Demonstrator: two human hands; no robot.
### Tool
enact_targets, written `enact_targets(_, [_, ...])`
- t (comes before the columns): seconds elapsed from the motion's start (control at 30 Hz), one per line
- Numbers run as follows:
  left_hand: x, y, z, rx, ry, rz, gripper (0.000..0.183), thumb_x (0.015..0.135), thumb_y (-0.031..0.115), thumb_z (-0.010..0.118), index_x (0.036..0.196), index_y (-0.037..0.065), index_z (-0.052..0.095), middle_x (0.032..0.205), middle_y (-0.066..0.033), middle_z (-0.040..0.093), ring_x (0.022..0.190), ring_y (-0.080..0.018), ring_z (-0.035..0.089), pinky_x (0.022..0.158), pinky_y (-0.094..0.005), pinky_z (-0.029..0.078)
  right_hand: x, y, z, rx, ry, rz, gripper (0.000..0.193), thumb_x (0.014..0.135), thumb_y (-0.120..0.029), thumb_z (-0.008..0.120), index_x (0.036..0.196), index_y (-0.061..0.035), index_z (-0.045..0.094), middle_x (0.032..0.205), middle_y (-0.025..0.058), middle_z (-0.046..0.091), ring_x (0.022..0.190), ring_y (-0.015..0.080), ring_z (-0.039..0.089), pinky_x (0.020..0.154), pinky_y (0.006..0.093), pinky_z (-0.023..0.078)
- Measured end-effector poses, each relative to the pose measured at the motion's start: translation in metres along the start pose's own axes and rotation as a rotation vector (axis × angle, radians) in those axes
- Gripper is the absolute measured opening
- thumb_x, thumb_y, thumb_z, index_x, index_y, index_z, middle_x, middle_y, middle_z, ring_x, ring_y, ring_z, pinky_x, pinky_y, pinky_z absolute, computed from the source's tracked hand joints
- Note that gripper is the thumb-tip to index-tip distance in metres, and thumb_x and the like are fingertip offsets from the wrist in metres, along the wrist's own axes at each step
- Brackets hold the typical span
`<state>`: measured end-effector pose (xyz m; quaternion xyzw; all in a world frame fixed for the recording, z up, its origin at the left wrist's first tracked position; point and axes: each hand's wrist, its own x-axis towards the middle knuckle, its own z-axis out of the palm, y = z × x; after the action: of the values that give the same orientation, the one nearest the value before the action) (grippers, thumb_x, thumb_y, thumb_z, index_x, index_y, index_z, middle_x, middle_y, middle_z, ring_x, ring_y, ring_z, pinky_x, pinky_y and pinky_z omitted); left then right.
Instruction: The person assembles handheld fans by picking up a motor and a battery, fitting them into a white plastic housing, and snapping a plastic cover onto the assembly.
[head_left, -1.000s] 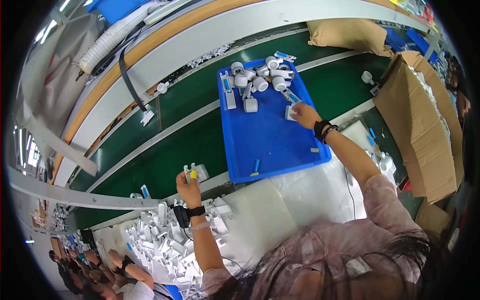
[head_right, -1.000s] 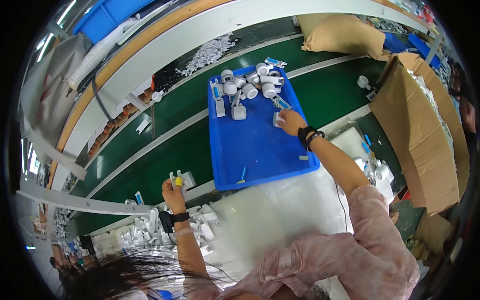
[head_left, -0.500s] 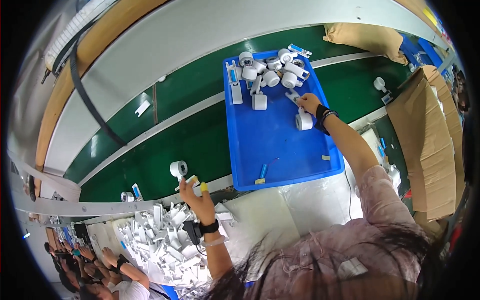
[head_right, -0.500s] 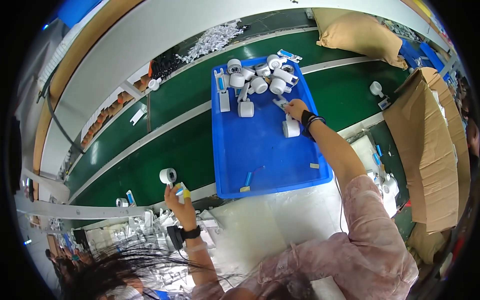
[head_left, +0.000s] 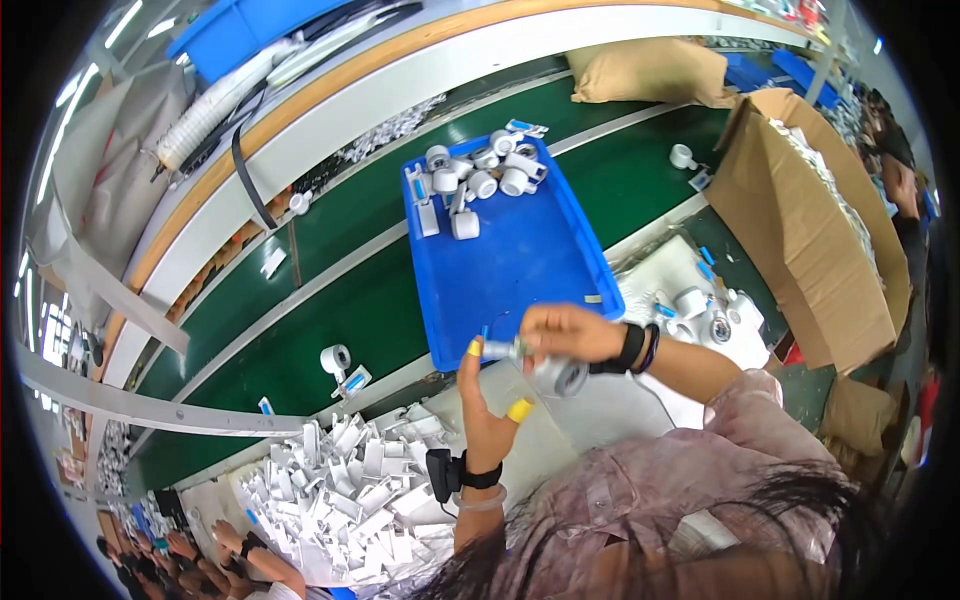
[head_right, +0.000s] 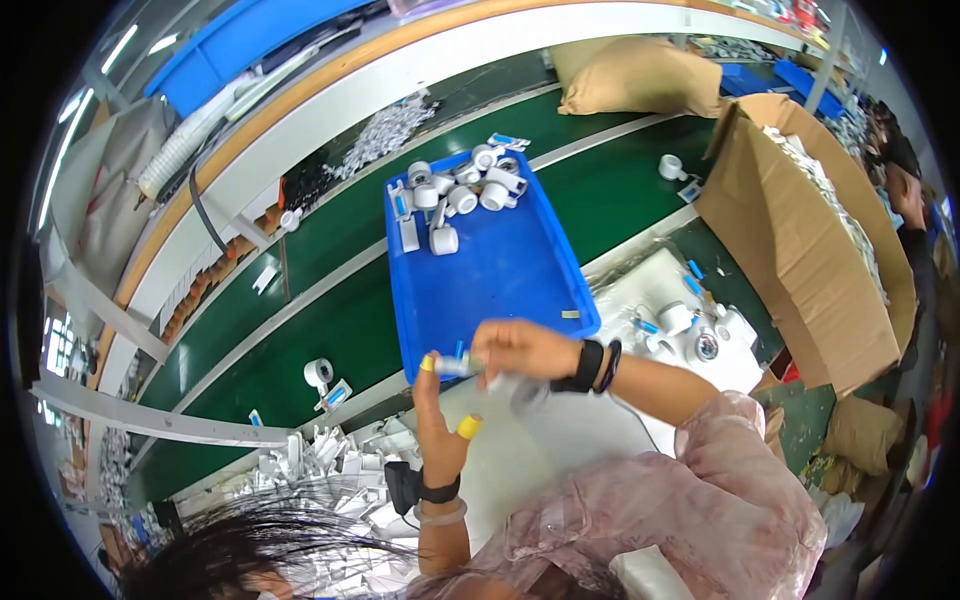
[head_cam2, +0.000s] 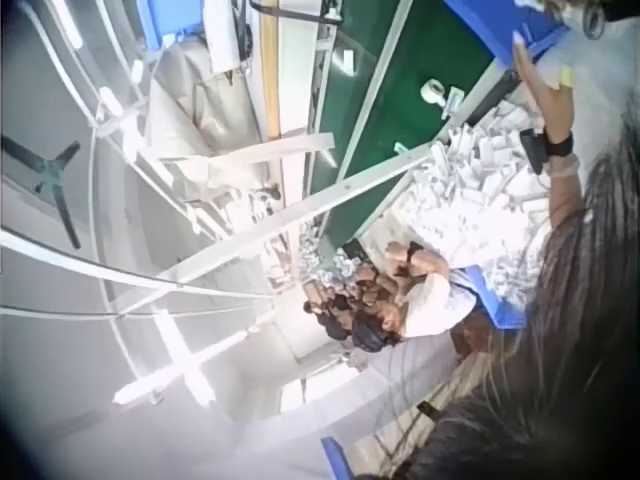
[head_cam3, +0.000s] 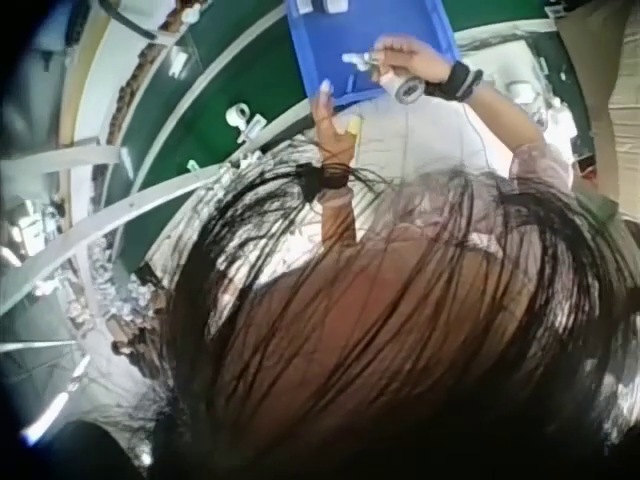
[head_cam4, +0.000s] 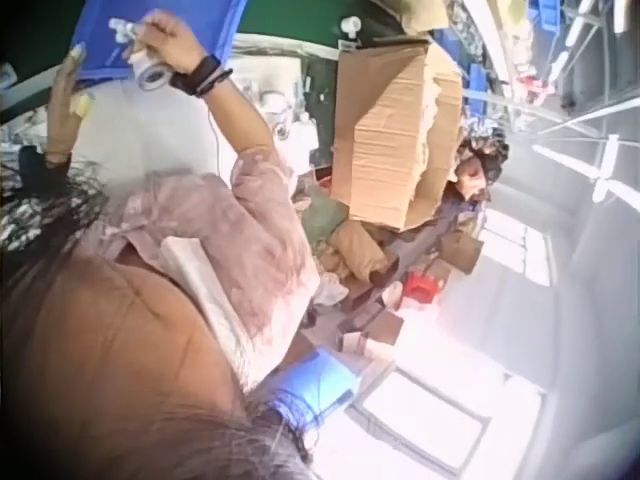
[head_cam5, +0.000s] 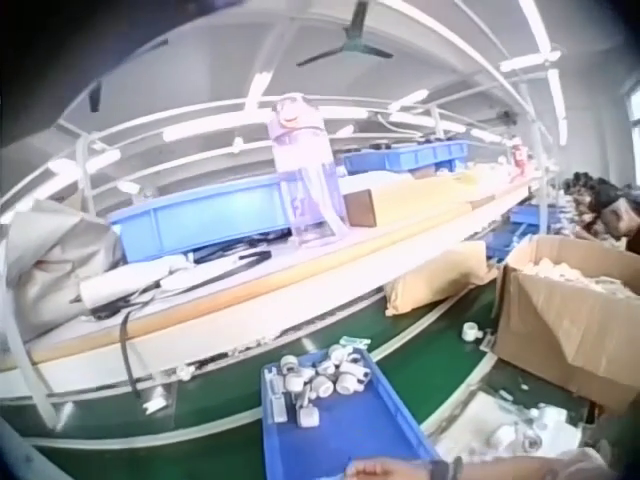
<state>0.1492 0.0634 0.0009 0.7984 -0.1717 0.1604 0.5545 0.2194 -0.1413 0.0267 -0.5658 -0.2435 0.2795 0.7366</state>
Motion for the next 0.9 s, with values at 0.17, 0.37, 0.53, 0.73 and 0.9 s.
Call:
enact_targets(0.17, [-0.042,0.013,0.008,-0.324,-0.184,-0.175,0.07,0.079,0.005,0.074,0.14,0.003,0.039,0.118,-0.0096,0.056,0.107,-0.0197,0.056,0.093,-0.0331,0.045,-0.062,0.005,0.056,0.019,0.036,0.079,0.021,0.101,-0.024,0.05,0.101,-0.0038,0.052,0.091,0.0007,0.058,0.084,0.0067,0.056,0.076,0.024,0.046])
enact_targets(0.37, [-0.063,0.059,-0.004,-0.421,-0.37,-0.306,0.057,0.081,-0.007,0.064,0.132,0.006,0.043,0.091,-0.0015,0.049,0.081,-0.0075,0.048,0.068,-0.0203,0.041,-0.105,0.005,0.075,-0.052,-0.017,0.06,0.022,0.101,-0.021,0.049,0.105,-0.0006,0.053,0.097,0.0046,0.062,0.091,0.0093,0.059,0.08,0.026,0.048])
enact_targets(0.53, [-0.063,0.08,-0.019,-0.57,-0.343,-0.449,0.049,0.077,-0.012,0.059,0.12,0.005,0.044,0.093,-0.0022,0.05,0.084,-0.0089,0.048,0.072,-0.022,0.04,-0.126,-0.007,0.075,-0.417,-0.227,-0.051,0.017,0.096,-0.01,0.057,0.11,-0.0006,0.054,0.101,0.0073,0.062,0.09,0.0132,0.06,0.079,0.0274,0.047])
enact_targets(0.73, [-0.064,0.104,-0.019,-0.58,-0.456,-0.357,0.034,0.091,0.004,0.053,0.124,0.003,0.044,0.099,-0.0056,0.055,0.079,-0.0113,0.053,0.074,-0.0252,0.044,-0.132,0.014,0.083,-0.754,0.05,-0.315,0.012,0.084,-0.008,0.065,0.095,-0.0048,0.061,0.083,0.0101,0.063,0.078,0.0312,0.062,0.077,0.0392,0.051])
enact_targets(0.9, [-0.075,0.11,-0.008,-0.418,-0.333,-0.324,0.027,0.099,0.011,0.044,0.123,0.001,0.049,0.105,-0.0081,0.061,0.082,-0.0111,0.056,0.075,-0.0237,0.045,-0.133,0.019,0.095,-0.942,0.509,-0.567,0.016,0.078,-0.002,0.068,0.09,-0.0068,0.059,0.079,0.0093,0.059,0.079,0.0295,0.061,0.078,0.0389,0.052])
